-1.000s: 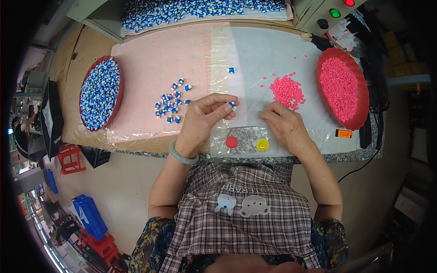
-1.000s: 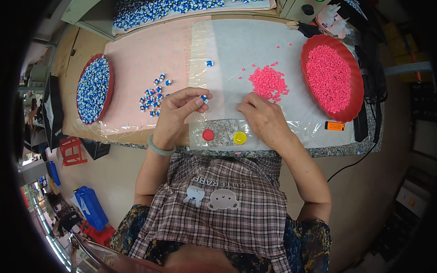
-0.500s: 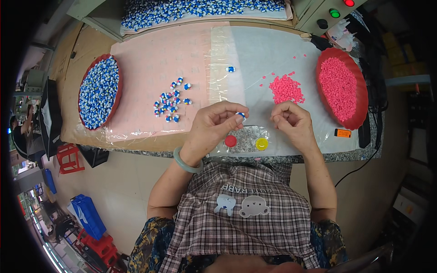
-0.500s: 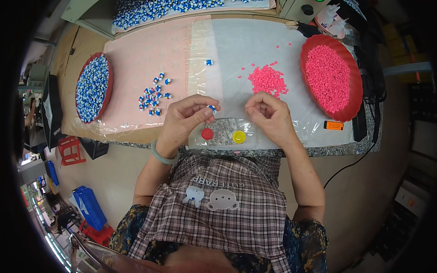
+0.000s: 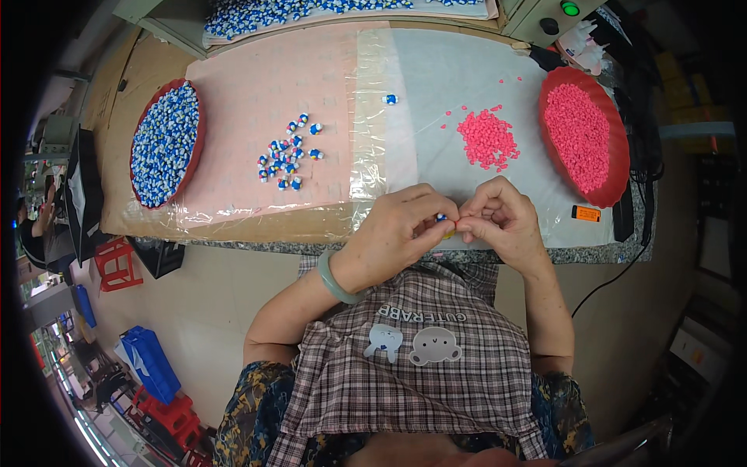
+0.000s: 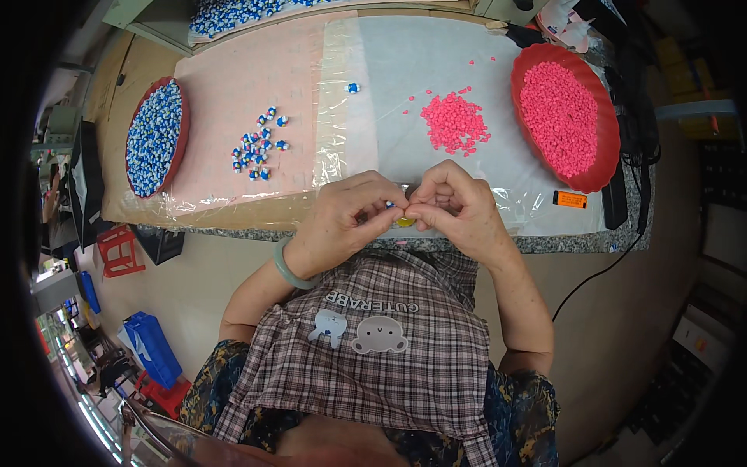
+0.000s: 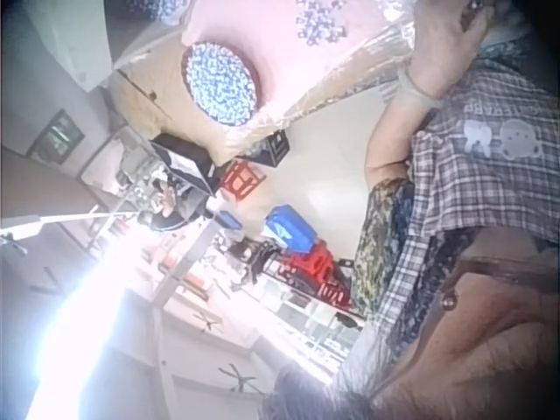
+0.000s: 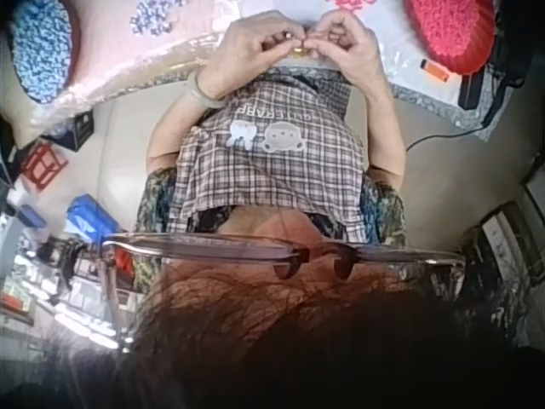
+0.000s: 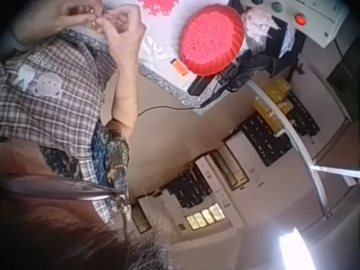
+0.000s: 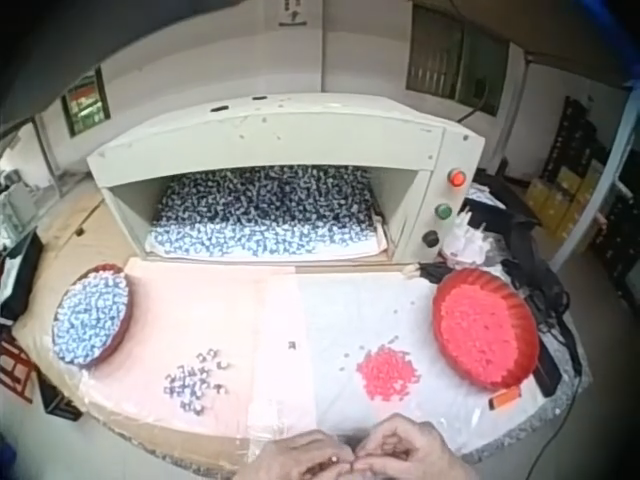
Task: Assemble small plastic toy components by hand at a factory workstation.
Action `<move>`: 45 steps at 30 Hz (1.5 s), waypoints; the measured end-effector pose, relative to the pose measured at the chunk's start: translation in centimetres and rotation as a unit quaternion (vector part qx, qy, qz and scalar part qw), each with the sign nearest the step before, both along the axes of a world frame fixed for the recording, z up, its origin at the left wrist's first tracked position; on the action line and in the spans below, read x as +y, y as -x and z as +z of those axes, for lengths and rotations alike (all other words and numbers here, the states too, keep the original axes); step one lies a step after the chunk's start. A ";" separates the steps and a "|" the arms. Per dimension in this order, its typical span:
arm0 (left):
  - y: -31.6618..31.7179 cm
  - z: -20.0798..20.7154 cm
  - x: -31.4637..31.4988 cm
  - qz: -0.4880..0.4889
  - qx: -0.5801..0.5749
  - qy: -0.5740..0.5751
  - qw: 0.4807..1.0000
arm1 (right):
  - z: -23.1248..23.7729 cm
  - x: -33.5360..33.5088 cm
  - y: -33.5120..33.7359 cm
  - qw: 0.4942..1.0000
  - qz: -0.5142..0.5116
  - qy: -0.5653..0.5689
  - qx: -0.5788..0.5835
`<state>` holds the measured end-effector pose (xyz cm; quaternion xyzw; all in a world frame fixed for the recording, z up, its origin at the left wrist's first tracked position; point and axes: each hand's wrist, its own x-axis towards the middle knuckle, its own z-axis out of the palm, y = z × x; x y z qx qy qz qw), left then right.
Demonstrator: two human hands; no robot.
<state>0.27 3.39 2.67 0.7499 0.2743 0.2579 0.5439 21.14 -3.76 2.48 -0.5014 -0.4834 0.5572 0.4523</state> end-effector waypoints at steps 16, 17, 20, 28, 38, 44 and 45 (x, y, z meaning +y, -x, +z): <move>-0.2 0.2 -0.3 0.010 -0.003 0.195 0.981 | 0.7 -1.3 2.2 0.984 -0.079 -0.102 -0.126; -0.2 0.2 -0.3 0.010 -0.003 0.195 0.981 | 1.0 -1.2 2.3 0.969 -0.083 -0.140 -0.188; 0.0 -0.1 -0.2 0.002 -0.007 0.244 0.970 | 1.1 -1.2 2.4 0.940 -0.087 -0.193 -0.267; 0.1 -0.6 0.0 -0.028 -0.046 0.292 0.955 | 0.9 -1.1 2.5 0.921 -0.084 -0.237 -0.297; 0.0 -0.2 0.0 -0.021 -0.055 0.321 0.945 | 0.5 -1.3 2.4 0.937 -0.093 -0.199 -0.272; 1.4 -0.8 1.0 0.033 -0.067 0.319 0.945 | 0.3 -1.8 0.8 0.954 -0.059 -0.120 -0.269; 1.6 -0.8 1.2 0.033 -0.067 0.321 0.944 | 0.3 -1.9 0.6 0.945 -0.032 -0.110 -0.306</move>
